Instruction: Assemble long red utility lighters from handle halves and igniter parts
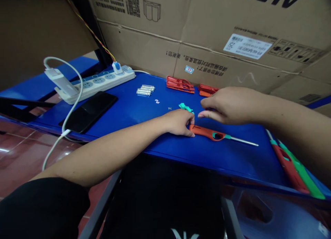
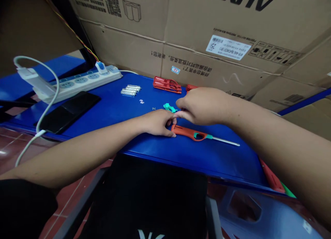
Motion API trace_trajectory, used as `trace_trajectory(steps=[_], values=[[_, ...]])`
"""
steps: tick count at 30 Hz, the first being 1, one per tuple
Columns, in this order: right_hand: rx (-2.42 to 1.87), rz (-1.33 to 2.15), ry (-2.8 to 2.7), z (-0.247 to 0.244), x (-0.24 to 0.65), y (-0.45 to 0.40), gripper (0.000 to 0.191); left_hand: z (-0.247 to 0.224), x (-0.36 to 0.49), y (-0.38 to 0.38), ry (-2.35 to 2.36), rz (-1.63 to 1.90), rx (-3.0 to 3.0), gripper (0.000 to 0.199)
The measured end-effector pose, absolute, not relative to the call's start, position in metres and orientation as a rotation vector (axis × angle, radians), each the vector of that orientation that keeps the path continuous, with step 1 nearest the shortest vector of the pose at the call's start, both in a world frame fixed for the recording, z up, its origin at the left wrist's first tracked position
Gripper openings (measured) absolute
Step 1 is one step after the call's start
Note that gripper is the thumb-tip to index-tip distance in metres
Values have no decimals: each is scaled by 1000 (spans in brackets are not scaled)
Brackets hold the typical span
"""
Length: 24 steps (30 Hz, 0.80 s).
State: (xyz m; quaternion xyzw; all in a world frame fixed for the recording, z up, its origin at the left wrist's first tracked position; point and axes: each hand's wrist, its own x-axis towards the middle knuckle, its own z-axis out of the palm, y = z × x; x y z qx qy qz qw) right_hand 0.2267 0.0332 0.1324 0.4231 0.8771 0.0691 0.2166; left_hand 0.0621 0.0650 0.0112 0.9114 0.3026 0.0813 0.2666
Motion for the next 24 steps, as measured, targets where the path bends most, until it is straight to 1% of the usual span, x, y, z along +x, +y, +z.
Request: trace_trajectory(steps=[4, 7, 9, 10, 12, 13, 14, 16, 18, 19, 21, 22, 23, 24], values=[[1232, 211, 2409, 140, 234, 32, 45, 10, 60, 66, 807, 224, 2495, 37], [1347, 144, 2507, 146, 268, 37, 45, 10, 59, 64, 794, 234, 2543, 38], [1481, 116, 2569, 140, 304, 43, 44, 11, 61, 61, 774, 249, 2580, 44], [1557, 84, 2553, 132, 324, 45, 44, 11, 63, 59, 754, 263, 2602, 50], [1763, -46, 2527, 110, 357, 46, 44, 11, 70, 54, 690, 299, 2639, 62], [1781, -99, 2522, 98, 369, 45, 43, 10, 73, 51, 651, 316, 2654, 63], [1786, -124, 2522, 85, 377, 43, 42, 10, 76, 49, 615, 326, 2659, 58], [1774, -223, 2544, 68, 385, 35, 41, 11, 79, 47, 568, 349, 2648, 37], [1867, -170, 2618, 66, 386, 27, 45, 13, 77, 46, 557, 395, 2607, 22], [1966, -66, 2663, 72, 386, 22, 49, 15, 74, 46, 560, 437, 2574, 21], [2388, 489, 2734, 92, 386, 15, 58, 18, 68, 49, 585, 553, 2473, 25], [2516, 666, 2708, 103, 384, 13, 65, 19, 66, 51, 609, 625, 2404, 30], [2680, 952, 2664, 112, 380, 13, 71, 19, 64, 53, 639, 704, 2322, 36], [2954, 1732, 2491, 119, 372, 13, 71, 19, 63, 56, 671, 786, 2231, 44]])
